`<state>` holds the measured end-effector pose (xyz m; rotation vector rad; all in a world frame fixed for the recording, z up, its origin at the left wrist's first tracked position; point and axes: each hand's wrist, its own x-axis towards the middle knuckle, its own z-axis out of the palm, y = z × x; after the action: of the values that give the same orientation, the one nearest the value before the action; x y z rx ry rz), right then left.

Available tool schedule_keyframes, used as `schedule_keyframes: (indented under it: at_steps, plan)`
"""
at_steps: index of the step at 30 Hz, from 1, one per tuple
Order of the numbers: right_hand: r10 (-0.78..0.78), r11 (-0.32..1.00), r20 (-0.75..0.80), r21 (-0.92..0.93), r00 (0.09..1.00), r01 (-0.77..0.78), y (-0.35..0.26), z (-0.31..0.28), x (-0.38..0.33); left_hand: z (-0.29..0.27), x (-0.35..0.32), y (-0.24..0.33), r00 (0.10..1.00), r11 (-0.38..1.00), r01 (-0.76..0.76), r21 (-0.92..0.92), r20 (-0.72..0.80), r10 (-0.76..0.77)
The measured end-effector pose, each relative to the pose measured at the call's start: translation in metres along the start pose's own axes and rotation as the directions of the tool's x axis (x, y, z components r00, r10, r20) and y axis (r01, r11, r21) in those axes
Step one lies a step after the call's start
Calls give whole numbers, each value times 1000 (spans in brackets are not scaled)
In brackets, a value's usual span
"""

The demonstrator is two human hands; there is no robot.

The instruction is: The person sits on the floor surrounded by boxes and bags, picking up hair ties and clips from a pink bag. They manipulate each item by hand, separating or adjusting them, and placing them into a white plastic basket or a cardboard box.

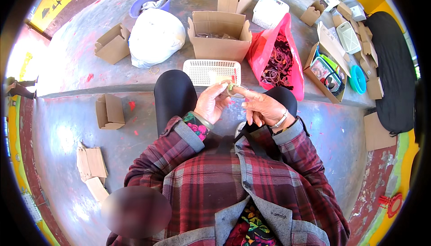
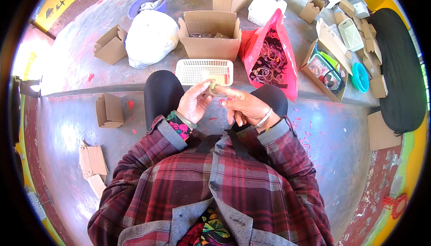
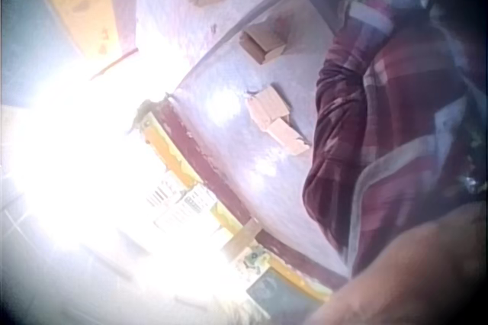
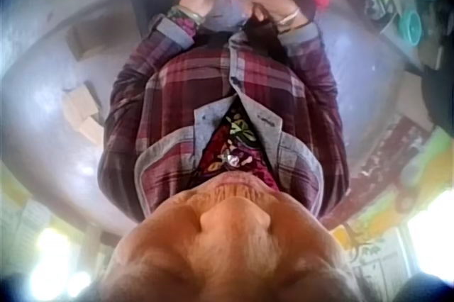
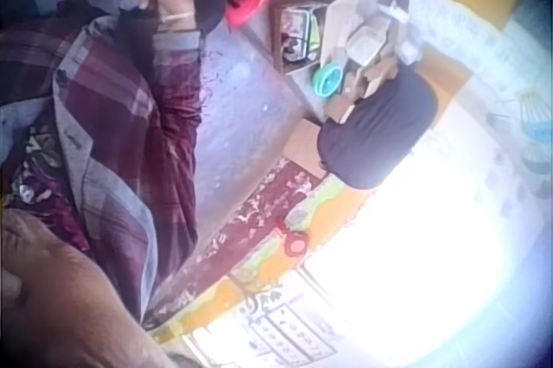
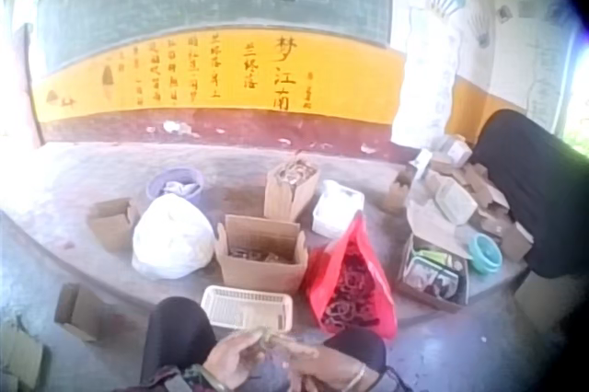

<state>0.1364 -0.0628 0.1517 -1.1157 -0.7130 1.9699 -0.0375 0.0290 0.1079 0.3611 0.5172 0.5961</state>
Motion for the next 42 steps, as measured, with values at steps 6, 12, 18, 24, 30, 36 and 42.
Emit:
schedule_keyframes:
  at_steps: [6, 12, 18, 24, 30, 36, 42]
  plan:
    - [-10, 998, -13, 68, 1000, 11, 9, 11, 6, -2, 3, -3, 997, 999, -46, 15, 66, 45]
    - [-35, 984, 55, 177, 998, 25, 13, 12, 12, 1, 2, -2, 995, 993, -103, 55, 10, 103]
    - [-90, 974, 73, 214, 993, 72, 18, 16, 14, -1, 3, -1, 992, 995, -93, 29, 89, 90]
    - [-107, 968, 72, 235, 992, 87, 22, 17, 17, 1, 2, 2, 996, 999, -47, -19, 76, 48]
    - [-118, 960, 87, 266, 989, 91, 23, 22, 17, 3, 1, 2, 994, 999, -47, 4, 100, 46]
    - [-63, 965, 46, 260, 997, 49, 23, 25, 15, -1, 2, 1, 994, 1000, 1, -12, 108, 0]
    - [-19, 978, 29, 208, 999, 12, 20, 21, 15, -6, 6, -3, 997, 1000, -3, 15, 72, 2]
